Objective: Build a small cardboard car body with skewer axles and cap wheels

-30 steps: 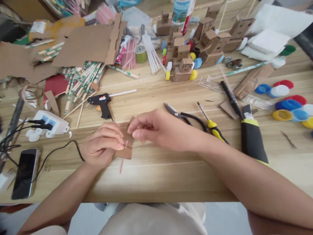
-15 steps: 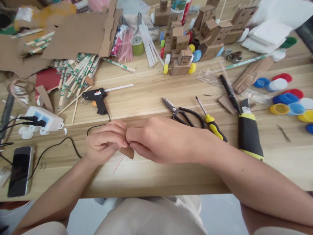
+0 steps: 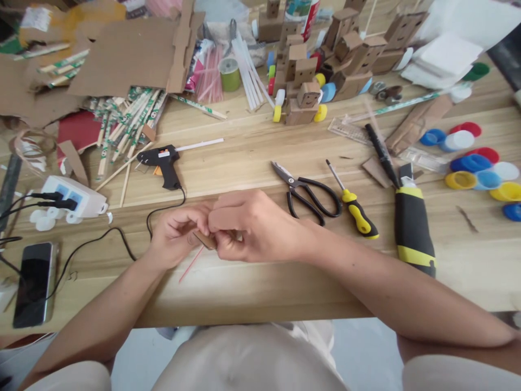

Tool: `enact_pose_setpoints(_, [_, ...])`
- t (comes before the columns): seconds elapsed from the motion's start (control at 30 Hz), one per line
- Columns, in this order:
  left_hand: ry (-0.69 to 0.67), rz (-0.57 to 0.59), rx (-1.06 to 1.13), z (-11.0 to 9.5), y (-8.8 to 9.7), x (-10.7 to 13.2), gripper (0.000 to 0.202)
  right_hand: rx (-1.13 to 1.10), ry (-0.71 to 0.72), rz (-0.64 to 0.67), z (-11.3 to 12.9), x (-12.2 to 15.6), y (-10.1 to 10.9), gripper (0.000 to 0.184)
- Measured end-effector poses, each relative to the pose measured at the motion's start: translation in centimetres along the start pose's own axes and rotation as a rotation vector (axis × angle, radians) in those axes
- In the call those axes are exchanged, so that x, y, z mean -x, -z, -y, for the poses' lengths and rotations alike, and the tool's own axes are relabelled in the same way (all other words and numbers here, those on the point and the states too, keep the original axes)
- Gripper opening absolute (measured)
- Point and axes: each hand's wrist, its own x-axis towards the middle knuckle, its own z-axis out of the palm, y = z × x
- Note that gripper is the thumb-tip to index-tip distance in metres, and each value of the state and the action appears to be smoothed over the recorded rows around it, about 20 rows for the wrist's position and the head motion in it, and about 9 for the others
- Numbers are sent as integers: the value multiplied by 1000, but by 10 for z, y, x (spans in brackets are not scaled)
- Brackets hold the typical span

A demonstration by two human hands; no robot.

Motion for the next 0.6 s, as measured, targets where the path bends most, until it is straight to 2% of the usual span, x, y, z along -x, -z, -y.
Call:
enact_pose_setpoints(0.13, [-15,8,35,0,-1,0,32,40,-8,-64,-9,0,9,22])
enact_pose_setpoints(0.4, [-142,-68,35,9,-1,1,20,36,-76,42,-10,-2,23,19])
enact_pose_setpoints(0.5, [-208,-72,-78,7,1,0,22,39,-108,30,-6,-3,23,20])
enact_pose_setpoints(0.6, [-413,-143,-385,0,6,0,19,2,-306,-101,-3,-3,23,14])
